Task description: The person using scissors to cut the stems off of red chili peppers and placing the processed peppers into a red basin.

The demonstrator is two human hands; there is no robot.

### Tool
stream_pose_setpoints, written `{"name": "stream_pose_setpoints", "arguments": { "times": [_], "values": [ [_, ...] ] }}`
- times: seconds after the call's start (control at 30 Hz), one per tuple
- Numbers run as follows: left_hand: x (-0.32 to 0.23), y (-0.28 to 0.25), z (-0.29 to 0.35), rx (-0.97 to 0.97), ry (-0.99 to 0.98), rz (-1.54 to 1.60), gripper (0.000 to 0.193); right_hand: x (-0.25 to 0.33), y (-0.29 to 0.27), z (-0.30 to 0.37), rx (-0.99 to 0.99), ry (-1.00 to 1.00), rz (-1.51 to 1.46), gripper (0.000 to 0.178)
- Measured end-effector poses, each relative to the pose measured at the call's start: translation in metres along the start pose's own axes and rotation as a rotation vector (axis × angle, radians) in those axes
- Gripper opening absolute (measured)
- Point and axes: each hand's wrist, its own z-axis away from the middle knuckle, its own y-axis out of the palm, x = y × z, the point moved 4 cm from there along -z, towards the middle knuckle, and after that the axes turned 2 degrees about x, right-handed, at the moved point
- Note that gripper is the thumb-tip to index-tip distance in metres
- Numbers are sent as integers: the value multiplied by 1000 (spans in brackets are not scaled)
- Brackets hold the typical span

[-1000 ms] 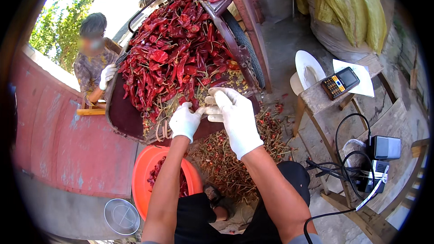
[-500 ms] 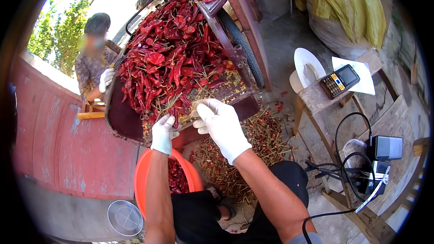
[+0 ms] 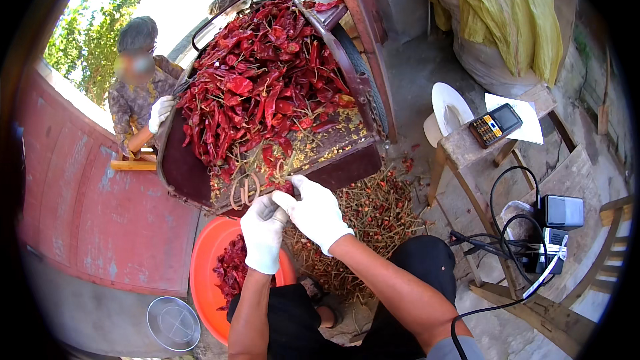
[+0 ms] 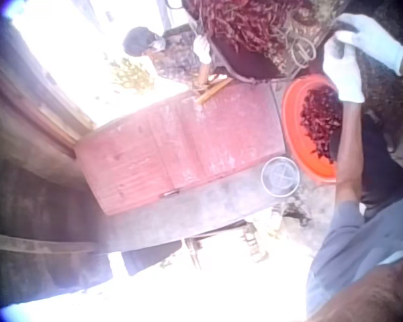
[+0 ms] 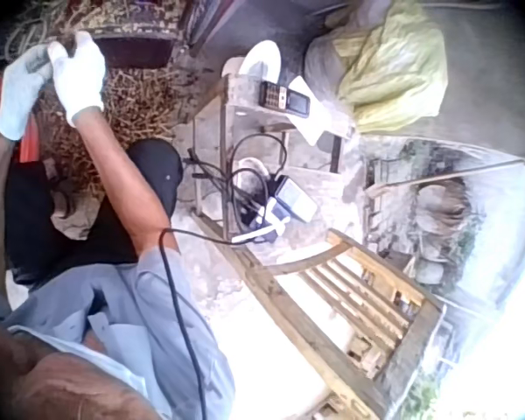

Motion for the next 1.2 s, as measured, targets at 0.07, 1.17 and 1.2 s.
{"name": "stream_pose_setpoints", "arguments": {
  "times": [0.07,1.17,1.2],
  "values": [
    [-6,-1,3,35,-5,-102,25,7,-5,4,-49,-65,192,54],
    [-3,-27,4,113,-114,869,34,17,27,22,384,79,-755,17],
    [-5,-26,3,126,-119,904,34,18,28,23,375,93,-797,17]
  ]
}}
